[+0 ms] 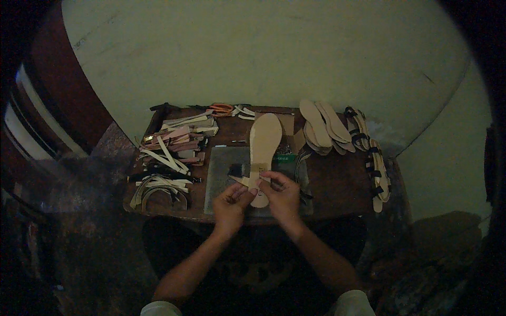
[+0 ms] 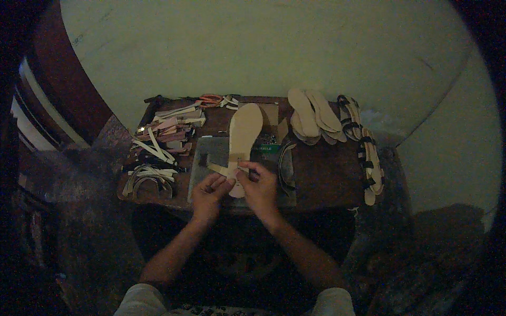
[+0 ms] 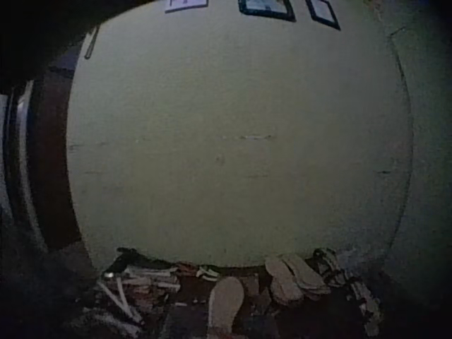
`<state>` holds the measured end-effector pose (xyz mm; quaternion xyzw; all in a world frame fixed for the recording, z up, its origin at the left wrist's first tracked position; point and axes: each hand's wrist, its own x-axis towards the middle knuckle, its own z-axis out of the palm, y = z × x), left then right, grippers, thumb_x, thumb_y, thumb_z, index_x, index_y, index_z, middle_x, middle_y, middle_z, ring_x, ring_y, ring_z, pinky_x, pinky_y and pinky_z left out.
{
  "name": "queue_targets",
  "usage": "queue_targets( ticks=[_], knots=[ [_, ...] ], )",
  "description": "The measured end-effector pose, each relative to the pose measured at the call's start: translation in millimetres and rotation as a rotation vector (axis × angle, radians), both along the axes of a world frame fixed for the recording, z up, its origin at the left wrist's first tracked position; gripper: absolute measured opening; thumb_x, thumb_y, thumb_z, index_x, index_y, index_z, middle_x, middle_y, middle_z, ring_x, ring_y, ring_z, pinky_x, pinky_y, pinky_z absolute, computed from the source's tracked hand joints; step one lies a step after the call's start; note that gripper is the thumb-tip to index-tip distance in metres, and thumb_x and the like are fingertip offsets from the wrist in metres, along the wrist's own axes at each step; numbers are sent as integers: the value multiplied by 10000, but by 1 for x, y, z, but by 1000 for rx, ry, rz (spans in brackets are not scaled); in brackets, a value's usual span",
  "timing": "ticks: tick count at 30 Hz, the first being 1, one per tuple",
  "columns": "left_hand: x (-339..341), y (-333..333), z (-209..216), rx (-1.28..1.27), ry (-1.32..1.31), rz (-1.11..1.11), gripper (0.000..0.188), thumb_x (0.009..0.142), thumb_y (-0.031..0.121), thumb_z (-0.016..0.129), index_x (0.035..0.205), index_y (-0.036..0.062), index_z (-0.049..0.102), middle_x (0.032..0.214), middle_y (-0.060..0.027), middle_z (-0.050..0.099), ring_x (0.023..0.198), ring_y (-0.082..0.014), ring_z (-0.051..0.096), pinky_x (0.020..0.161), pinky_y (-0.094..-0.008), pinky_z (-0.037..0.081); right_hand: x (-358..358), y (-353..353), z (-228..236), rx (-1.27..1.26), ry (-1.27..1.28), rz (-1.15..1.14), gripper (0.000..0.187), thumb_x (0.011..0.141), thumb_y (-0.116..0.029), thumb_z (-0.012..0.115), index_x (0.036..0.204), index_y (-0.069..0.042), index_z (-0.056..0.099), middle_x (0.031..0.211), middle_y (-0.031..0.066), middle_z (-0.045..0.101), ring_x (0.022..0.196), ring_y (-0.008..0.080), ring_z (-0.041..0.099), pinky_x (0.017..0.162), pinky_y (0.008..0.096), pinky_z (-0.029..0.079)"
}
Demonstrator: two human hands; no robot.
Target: The person assembles a sandal by attaching a black strap to a beige sole using a nail and hammer. They position the strap, insert the nail, and hammer it into the sole to secure it.
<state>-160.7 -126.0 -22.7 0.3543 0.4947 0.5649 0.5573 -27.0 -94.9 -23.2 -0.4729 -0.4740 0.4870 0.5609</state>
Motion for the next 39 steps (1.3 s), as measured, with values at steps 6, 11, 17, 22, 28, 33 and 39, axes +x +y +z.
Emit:
queue_targets(
  ticks=[6,11,17,22,28,33,39],
  knots=[
    [5,-1,-11,64,-86,-2,303,893,64,690,1172,-40,632,1090,-85,686,974,-119,626,854,-257,494,-9,-2,-7,58,96,-49,204,872,-55,693,1066,5,674,956,111,691,855,142,645,723,287,546],
    [2,-2,-7,2,39,22,229,861,52,689,1078,-17,669,990,-49,687,877,-107,621,797,-262,494,-8,-3,1,63,-70,-65,222,861,-40,692,1078,-1,659,1005,99,686,918,153,644,803,306,540],
    [-14,9,-19,89,91,77,190,832,65,684,1010,1,682,927,-32,680,827,-107,613,751,-263,487,-8,-1,6,126,-98,7,270,858,-34,687,1121,-25,627,1035,71,677,963,153,632,815,289,529],
    [-43,27,6,43,12,257,230,831,64,696,1037,-33,662,941,-55,684,841,-122,627,765,-267,493,20,16,-2,122,-171,-32,232,858,-58,687,1085,-33,649,1042,81,675,942,174,638,790,289,521],
    [-51,26,1,71,3,254,255,855,103,712,1061,-37,656,948,-68,689,819,-120,632,773,-258,491,40,16,5,226,-893,111,176,824,-101,690,988,-41,710,1034,153,664,955,332,636,897,415,493],
    [-43,27,-10,63,24,206,273,865,98,696,1094,-42,649,997,-95,682,861,-149,638,789,-287,511,39,16,-6,320,-1083,76,182,793,-102,707,969,-61,731,918,137,639,929,348,601,850,438,488],
    [-39,24,0,35,-15,211,316,862,89,703,1127,-64,628,991,-103,693,865,-141,649,793,-269,508,35,15,-4,375,-1189,163,173,813,-78,679,980,-57,719,966,163,605,942,350,590,885,446,472]
  ],
)
